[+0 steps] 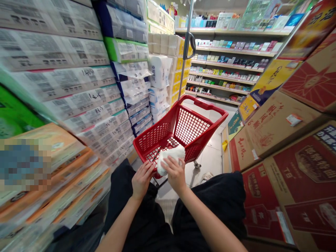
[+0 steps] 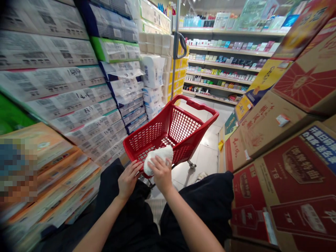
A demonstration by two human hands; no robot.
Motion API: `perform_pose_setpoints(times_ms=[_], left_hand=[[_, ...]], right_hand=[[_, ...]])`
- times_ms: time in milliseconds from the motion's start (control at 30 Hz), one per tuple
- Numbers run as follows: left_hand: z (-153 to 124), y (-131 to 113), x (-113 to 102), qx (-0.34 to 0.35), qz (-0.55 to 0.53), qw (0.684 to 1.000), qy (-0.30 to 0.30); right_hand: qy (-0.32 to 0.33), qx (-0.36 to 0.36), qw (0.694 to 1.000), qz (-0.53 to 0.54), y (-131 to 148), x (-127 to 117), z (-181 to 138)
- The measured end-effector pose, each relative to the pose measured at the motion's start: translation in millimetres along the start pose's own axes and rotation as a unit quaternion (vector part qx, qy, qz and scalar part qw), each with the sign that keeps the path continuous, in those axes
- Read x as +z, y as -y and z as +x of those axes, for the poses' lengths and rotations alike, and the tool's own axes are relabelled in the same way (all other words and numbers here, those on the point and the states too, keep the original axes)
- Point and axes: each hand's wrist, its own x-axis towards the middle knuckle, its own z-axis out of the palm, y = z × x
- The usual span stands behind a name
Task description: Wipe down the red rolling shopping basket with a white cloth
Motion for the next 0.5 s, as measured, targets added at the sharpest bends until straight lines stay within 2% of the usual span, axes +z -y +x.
perform_pose_setpoints(times_ms=[100,200,300,500], left_hand=[[1,-3,-1,-0.006,-0.003,1.0,-0.009],[2,-3,-3,0.001,0.0,1.0,-0.005],[3,0,-3,0.008,0.004,1.0,0.014],[2,5,0,0.01,0.003,1.0,0.017]], right_hand=[[0.008,-0.03,0.999,0.026,23,9,-7],[0.026,-0.075,0.996,0.032,11,5,-6],[0.028,-0.094,0.995,0.019,-27,-9,3],[-0.002,-0.011,0.998,-0.062,-115,-47,29]])
